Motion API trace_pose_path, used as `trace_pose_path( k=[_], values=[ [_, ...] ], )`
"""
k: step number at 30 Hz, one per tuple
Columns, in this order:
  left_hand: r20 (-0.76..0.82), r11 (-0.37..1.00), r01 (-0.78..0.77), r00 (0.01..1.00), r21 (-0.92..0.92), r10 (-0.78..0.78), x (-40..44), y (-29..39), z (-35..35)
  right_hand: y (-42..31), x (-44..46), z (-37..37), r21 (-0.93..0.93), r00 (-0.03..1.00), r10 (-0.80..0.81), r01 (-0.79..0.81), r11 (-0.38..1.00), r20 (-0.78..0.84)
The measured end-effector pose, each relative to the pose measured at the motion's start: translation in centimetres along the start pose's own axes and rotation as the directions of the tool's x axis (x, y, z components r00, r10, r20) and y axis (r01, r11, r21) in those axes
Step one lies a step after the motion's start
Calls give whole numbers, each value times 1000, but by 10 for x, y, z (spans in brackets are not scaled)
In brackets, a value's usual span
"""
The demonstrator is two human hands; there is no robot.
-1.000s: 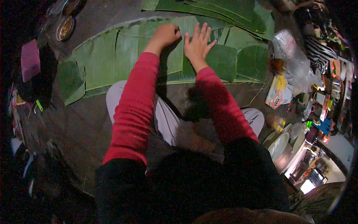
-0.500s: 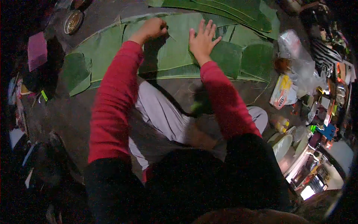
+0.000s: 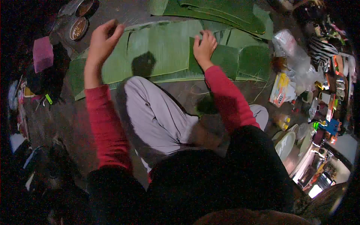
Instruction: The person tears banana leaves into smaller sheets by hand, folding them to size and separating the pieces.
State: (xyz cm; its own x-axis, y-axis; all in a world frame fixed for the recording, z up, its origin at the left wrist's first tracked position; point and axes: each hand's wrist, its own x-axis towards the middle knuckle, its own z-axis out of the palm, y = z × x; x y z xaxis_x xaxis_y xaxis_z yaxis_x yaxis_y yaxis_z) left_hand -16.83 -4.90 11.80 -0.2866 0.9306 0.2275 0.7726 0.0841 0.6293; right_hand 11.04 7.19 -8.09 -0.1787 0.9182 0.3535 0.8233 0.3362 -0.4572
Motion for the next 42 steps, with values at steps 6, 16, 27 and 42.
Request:
trace_pose_path(
  k=[6,16,27,42],
  values=[
    [-131,932,59,985,-358,-112,-2,49,92,-4,19,-61,-30,840,-275,326,945,468],
    [-88,943,96,988,-318,-130,1,26,116,41,68,-61,155,585,-372,386,909,721],
    [-53,903,118,987,-413,-153,6,20,125,93,227,-116,535,874,376,-485,692,306],
    [308,901,112,951,-420,25,5,54,156,105,-40,-154,-310,957,20,74,948,288]
  ],
)
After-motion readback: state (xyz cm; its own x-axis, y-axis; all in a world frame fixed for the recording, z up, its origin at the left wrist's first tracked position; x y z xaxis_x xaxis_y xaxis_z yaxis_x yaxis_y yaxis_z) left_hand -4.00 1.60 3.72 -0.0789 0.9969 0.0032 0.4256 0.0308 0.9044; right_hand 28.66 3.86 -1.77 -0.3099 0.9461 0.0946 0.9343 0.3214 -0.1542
